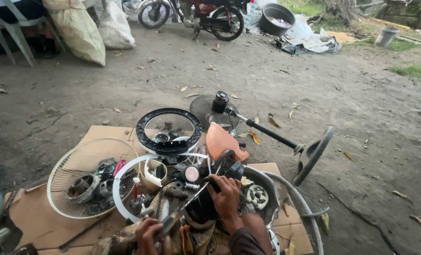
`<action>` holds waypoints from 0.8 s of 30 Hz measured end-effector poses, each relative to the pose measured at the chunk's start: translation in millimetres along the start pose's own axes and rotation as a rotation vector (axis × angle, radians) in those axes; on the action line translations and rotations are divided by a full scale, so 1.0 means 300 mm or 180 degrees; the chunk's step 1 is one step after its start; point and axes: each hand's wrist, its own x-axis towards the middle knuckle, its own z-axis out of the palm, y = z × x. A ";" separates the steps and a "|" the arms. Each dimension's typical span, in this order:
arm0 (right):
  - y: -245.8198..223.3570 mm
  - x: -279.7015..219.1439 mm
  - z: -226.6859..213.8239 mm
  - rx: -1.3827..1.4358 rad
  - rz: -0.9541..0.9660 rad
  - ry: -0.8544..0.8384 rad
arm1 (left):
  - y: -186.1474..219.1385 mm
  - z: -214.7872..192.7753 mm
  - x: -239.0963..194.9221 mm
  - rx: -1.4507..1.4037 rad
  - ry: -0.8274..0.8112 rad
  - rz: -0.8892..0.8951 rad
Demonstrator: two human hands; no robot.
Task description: The person is sitting on the ground and using a hammer to tap a black fan motor housing. They repeatedly strike the housing while holding it steady with their other hand, surrounded by disassembled fan parts on a cardboard sheet.
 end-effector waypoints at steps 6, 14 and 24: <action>0.021 -0.010 0.015 -0.0050 0.0050 0.0024 | 0.123 -0.016 0.016 0.0042 -0.0034 -0.0702; 0.040 -0.019 0.028 -0.0078 0.0022 -0.0019 | 0.158 -0.064 0.078 0.0352 -0.0110 -0.0748; 0.062 -0.023 0.034 -0.0154 0.0040 0.0032 | 0.265 -0.081 0.112 0.0080 -0.0300 -0.0763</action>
